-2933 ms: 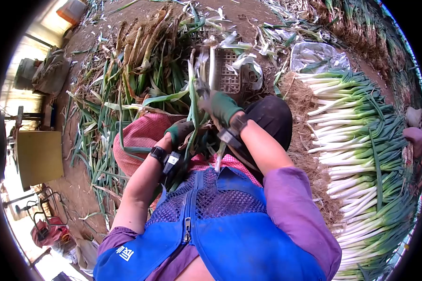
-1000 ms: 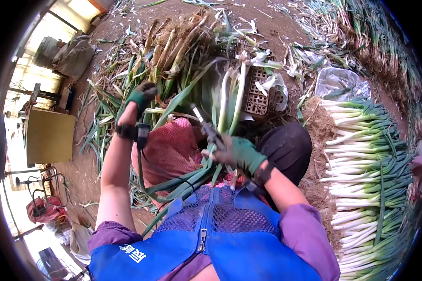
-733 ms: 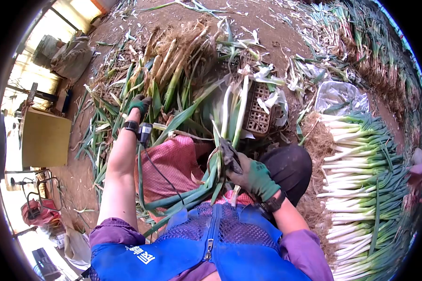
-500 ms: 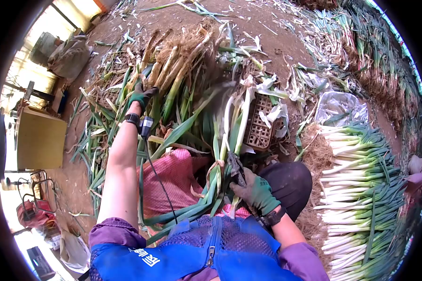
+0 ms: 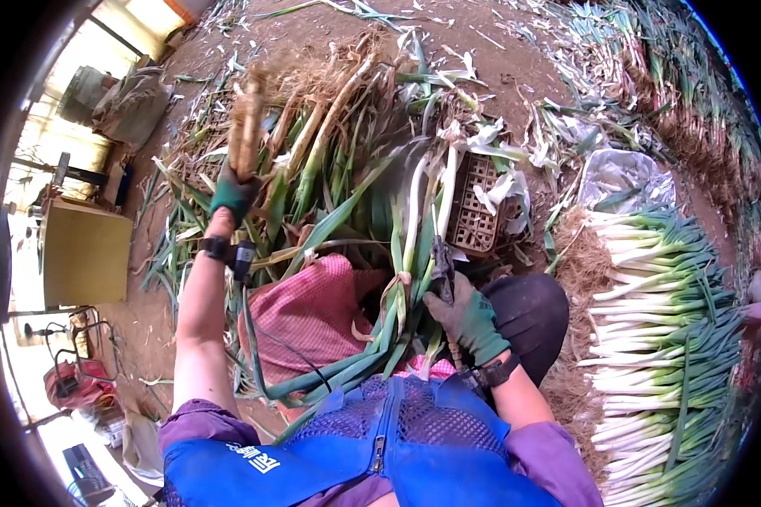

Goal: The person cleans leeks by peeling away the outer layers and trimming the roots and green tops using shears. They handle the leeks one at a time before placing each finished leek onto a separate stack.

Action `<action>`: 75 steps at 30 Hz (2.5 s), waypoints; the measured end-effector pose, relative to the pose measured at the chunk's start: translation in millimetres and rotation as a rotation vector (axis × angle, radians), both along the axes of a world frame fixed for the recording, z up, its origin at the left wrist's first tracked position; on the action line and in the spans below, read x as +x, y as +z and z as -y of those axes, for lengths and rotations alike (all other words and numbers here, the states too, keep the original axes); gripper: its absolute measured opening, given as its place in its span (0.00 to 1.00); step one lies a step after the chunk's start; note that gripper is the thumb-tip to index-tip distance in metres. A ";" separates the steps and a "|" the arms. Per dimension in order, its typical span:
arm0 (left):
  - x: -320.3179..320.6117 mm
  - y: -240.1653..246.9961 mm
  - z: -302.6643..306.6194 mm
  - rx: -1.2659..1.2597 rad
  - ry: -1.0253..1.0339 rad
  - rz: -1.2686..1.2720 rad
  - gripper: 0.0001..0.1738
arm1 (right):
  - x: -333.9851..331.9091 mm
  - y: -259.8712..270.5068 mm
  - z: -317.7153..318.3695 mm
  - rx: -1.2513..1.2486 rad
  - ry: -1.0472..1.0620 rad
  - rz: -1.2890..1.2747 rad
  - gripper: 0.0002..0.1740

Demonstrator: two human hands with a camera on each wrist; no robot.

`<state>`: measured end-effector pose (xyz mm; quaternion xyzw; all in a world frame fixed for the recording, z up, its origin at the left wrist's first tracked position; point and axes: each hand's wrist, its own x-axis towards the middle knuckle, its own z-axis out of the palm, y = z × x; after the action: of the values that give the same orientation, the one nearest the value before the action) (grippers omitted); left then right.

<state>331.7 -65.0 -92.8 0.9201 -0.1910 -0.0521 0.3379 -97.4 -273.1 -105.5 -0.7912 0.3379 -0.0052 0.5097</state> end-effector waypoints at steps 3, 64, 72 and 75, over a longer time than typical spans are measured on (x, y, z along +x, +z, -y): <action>8.7 60.2 -22.0 0.036 0.106 0.093 0.31 | -5.2 -11.7 -1.6 0.022 0.011 0.033 0.31; 4.6 420.9 -110.1 0.255 -0.443 0.780 0.25 | -24.6 -1.3 -17.5 0.342 0.031 0.146 0.28; -186.2 105.7 107.2 0.322 -0.488 -0.192 0.28 | -40.3 -62.6 -21.3 0.287 0.090 0.329 0.20; -196.1 0.6 116.8 0.326 -0.680 -0.117 0.33 | -49.8 -45.6 -19.6 0.373 -0.003 0.165 0.27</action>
<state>135.6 -181.8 -92.2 0.8414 -0.4550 -0.2434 0.1607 -147.2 -253.5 -151.1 -0.6794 0.2911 -0.0082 0.6735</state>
